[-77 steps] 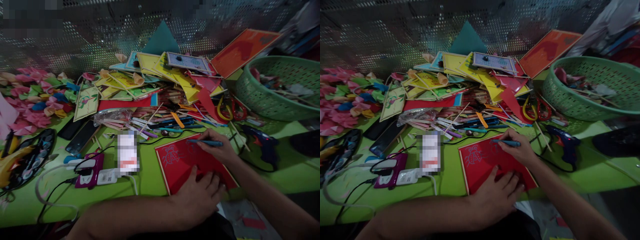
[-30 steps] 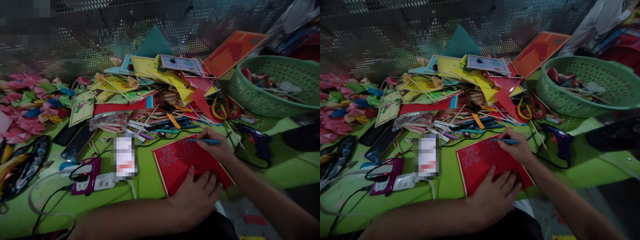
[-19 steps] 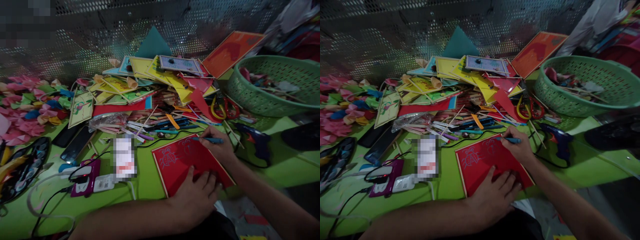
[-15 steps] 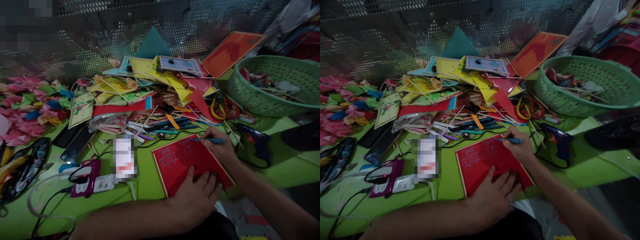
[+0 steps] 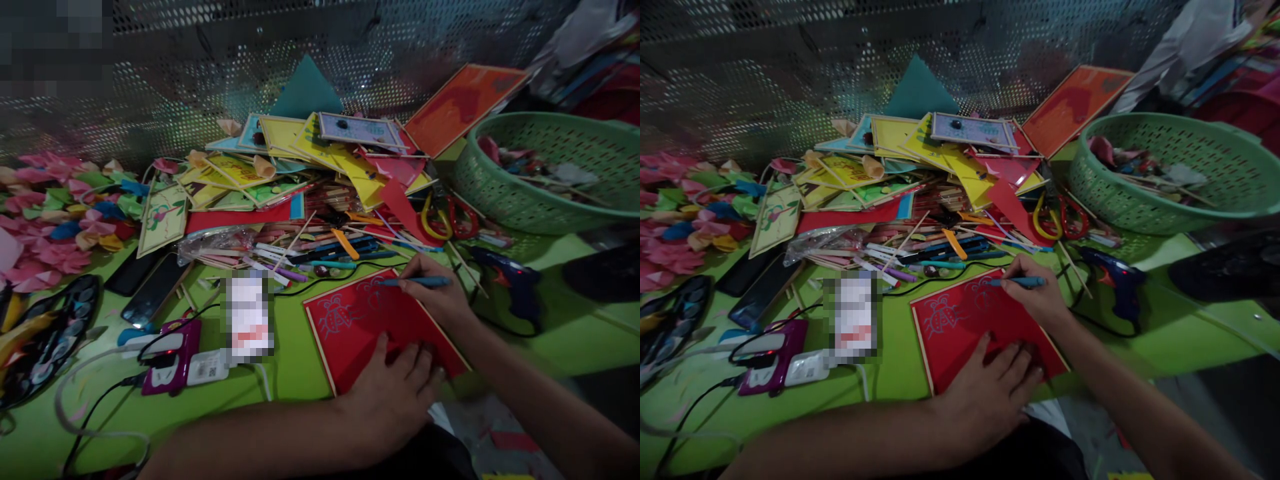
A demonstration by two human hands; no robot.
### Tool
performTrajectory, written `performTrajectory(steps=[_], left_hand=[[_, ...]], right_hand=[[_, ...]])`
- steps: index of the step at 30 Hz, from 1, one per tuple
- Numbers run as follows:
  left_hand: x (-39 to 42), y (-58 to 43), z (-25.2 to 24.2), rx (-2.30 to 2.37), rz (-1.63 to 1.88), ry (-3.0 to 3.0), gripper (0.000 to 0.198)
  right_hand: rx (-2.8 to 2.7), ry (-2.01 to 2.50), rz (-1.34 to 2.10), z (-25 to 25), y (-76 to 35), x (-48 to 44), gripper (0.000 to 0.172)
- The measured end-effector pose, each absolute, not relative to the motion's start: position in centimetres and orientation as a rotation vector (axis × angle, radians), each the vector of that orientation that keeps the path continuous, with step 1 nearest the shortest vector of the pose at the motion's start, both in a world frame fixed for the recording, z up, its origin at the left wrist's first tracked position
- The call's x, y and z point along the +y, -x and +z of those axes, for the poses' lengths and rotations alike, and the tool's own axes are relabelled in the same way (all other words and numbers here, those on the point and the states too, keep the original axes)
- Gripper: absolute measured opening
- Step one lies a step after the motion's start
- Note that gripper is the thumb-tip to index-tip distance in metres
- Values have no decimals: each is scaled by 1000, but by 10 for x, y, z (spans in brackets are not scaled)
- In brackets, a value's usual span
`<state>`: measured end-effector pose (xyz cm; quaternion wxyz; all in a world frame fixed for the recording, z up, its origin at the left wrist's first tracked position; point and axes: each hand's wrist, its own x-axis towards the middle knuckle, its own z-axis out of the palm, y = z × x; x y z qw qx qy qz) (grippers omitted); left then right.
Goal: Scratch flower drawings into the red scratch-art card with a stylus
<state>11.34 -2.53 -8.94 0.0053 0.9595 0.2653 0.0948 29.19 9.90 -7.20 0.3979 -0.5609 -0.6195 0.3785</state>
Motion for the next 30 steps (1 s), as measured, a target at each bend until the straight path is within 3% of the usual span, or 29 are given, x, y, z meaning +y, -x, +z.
performTrajectory(steps=[30], left_hand=[[-25, -113, -89, 811, 232, -3008, 53]], right_hand=[[-1551, 1395, 944, -73, -292, 98, 12]])
